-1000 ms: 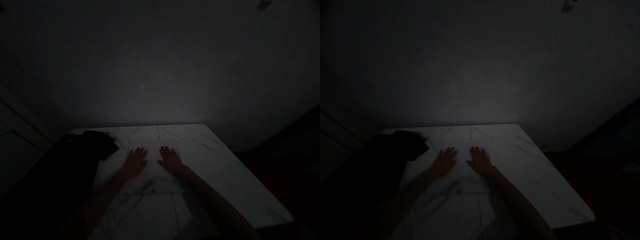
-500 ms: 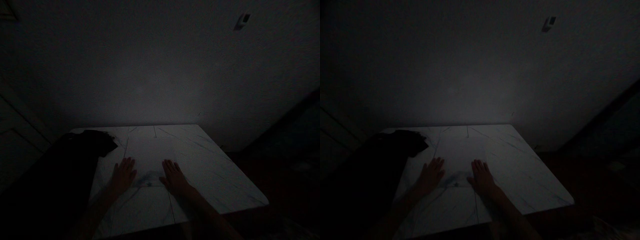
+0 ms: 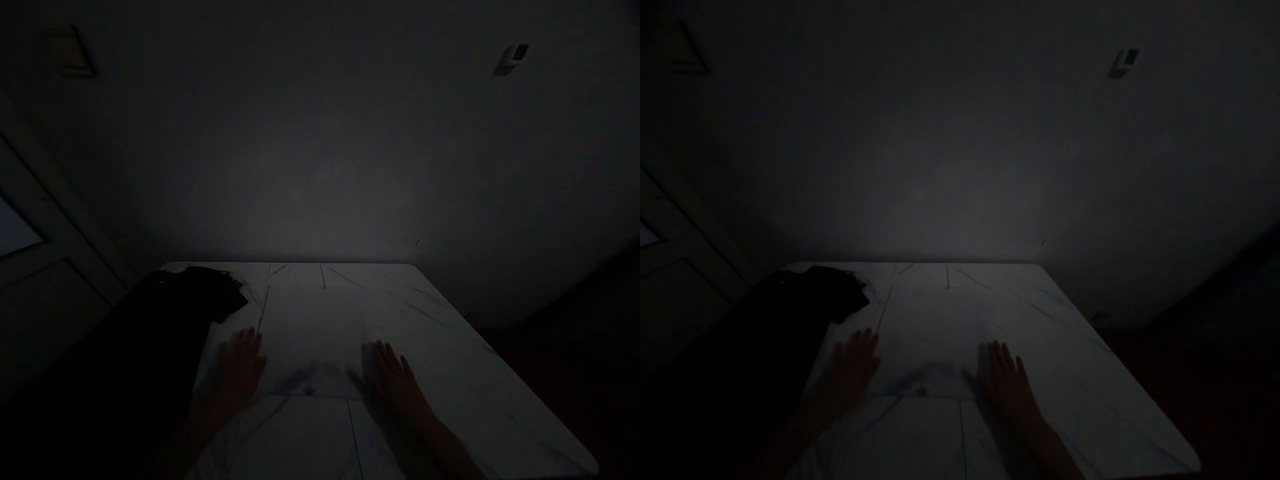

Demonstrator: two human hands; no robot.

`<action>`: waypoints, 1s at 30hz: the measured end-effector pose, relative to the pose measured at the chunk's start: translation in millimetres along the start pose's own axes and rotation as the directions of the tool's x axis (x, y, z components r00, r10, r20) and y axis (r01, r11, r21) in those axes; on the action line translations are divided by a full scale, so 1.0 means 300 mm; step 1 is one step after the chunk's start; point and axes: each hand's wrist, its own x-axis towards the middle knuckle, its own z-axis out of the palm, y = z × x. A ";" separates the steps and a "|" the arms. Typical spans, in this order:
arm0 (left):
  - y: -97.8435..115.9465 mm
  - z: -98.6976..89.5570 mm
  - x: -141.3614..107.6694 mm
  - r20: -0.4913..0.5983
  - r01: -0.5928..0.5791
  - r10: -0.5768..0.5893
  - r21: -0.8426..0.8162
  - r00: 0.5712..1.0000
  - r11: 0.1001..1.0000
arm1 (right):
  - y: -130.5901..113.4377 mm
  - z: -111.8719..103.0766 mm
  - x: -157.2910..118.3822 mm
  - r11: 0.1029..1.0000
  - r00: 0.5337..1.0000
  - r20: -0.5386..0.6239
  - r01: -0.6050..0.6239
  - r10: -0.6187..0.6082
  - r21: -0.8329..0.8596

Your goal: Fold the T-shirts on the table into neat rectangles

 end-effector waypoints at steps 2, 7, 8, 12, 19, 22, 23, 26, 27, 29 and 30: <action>0.041 -0.004 0.130 -0.068 -0.108 0.106 -0.037 0.992 0.993 | -0.044 -0.022 0.131 0.999 0.998 -0.031 0.047 -0.046 0.020; 0.196 0.032 0.469 -0.110 -0.275 0.264 -0.099 0.958 0.956 | -0.286 -0.082 0.485 0.972 0.977 -0.010 0.213 -0.213 0.097; 0.214 0.052 0.511 -0.096 -0.279 0.270 -0.102 0.958 0.955 | -0.322 -0.084 0.533 0.968 0.974 -0.001 0.226 -0.227 0.105; 0.224 0.149 0.579 -0.098 -0.276 0.267 -0.097 0.959 0.956 | -0.362 -0.057 0.614 0.960 0.965 -0.028 0.261 -0.260 0.105; 0.069 0.224 0.576 -0.130 -0.193 0.179 -0.104 0.975 0.976 | -0.206 -0.074 0.609 0.990 0.993 0.009 0.115 -0.116 0.078; -0.002 0.227 0.580 -0.127 -0.087 0.074 -0.102 0.989 0.991 | -0.132 -0.088 0.625 0.999 0.999 0.034 -0.026 0.025 0.030; -0.017 0.226 0.583 -0.133 -0.055 0.041 -0.100 0.990 0.994 | -0.114 -0.088 0.632 0.998 0.997 0.033 -0.068 0.068 0.017; -0.039 0.212 0.603 -0.155 0.009 -0.026 -0.114 0.988 0.993 | -0.086 -0.086 0.655 0.991 0.991 0.010 -0.135 0.135 0.005; -0.043 0.203 0.608 -0.165 0.037 -0.059 -0.134 0.985 0.990 | -0.082 -0.088 0.660 0.990 0.990 0.001 -0.140 0.140 0.014; -0.052 0.178 0.603 -0.179 0.088 -0.128 -0.215 0.975 0.973 | -0.073 -0.098 0.652 0.984 0.987 -0.016 -0.160 0.162 0.073; -0.059 0.165 0.585 -0.183 0.099 -0.154 -0.276 0.971 0.956 | -0.066 -0.104 0.633 0.977 0.983 -0.028 -0.176 0.181 0.120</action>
